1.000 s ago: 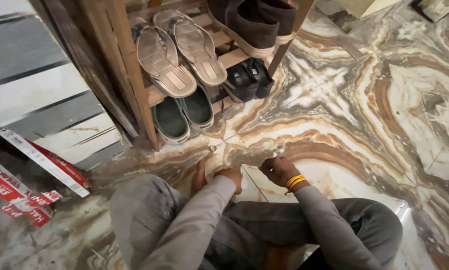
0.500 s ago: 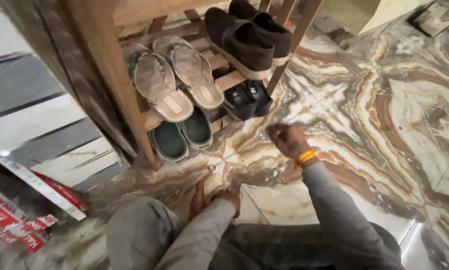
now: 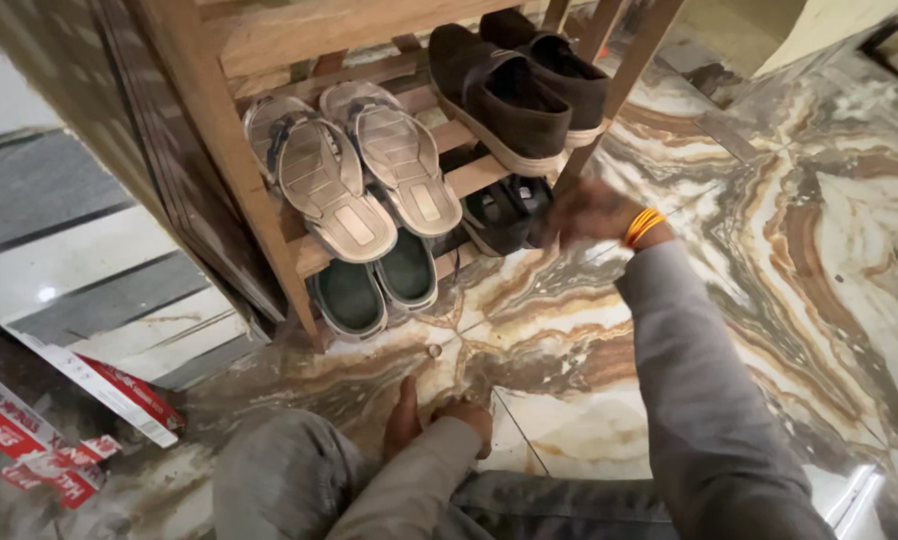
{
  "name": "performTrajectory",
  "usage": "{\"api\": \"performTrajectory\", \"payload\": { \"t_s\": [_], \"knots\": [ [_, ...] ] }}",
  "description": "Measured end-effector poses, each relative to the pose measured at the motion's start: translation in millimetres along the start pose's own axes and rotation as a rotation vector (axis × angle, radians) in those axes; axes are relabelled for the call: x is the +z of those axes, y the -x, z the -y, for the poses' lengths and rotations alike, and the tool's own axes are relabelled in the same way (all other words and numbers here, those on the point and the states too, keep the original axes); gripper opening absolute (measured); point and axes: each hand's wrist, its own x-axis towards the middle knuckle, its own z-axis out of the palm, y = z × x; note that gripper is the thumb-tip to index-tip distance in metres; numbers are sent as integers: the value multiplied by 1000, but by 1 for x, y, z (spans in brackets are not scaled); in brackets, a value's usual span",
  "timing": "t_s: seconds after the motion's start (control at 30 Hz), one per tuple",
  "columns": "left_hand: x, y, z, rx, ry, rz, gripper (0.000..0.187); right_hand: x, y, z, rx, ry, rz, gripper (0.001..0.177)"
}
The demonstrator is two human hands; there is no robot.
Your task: The person sits on the floor and organizes several pairs of shoes by picking them up and placing them on a wooden shoe rack. The person handles sandals, slip-ons, and sneakers, arranging them on the shelves.
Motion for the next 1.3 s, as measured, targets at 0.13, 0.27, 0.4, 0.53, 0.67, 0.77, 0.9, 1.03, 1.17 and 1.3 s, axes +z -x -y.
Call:
{"api": "performTrajectory", "payload": {
  "t_s": [0.13, 0.27, 0.4, 0.53, 0.67, 0.77, 0.9, 1.03, 1.17, 1.3],
  "knots": [
    [4, -3, -2, 8, 21, -5, 52, 51, -21, -58, -23, 603, -271, 56],
    [3, 0, 1, 5, 26, -15, 51, 74, -50, -115, 122, 720, -246, 87],
    [2, -1, -1, 7, 27, -21, 50, 86, -58, -139, -7, 608, -356, 78],
    [2, 0, -1, 10, 16, -20, 48, 111, -68, -131, 67, 753, -437, 63],
    [3, 1, 0, 7, 10, -24, 47, 136, -50, -132, -50, 755, -437, 47],
    [2, 3, 0, 6, -1, -31, 46, 150, -14, -132, 12, 755, -285, 43],
    [-1, 6, 2, 0, -10, -48, 45, 145, 76, -127, -55, 758, -258, 47],
    [-4, 2, -1, 4, -19, -74, 43, 139, 166, -141, 146, 824, -255, 30],
    [1, 4, 1, -8, -30, -89, 42, 138, 215, -189, 493, 822, -326, 46],
    [2, 0, 4, 6, -45, -141, 41, 122, 230, -264, 758, 658, -517, 53]
  ]
}}
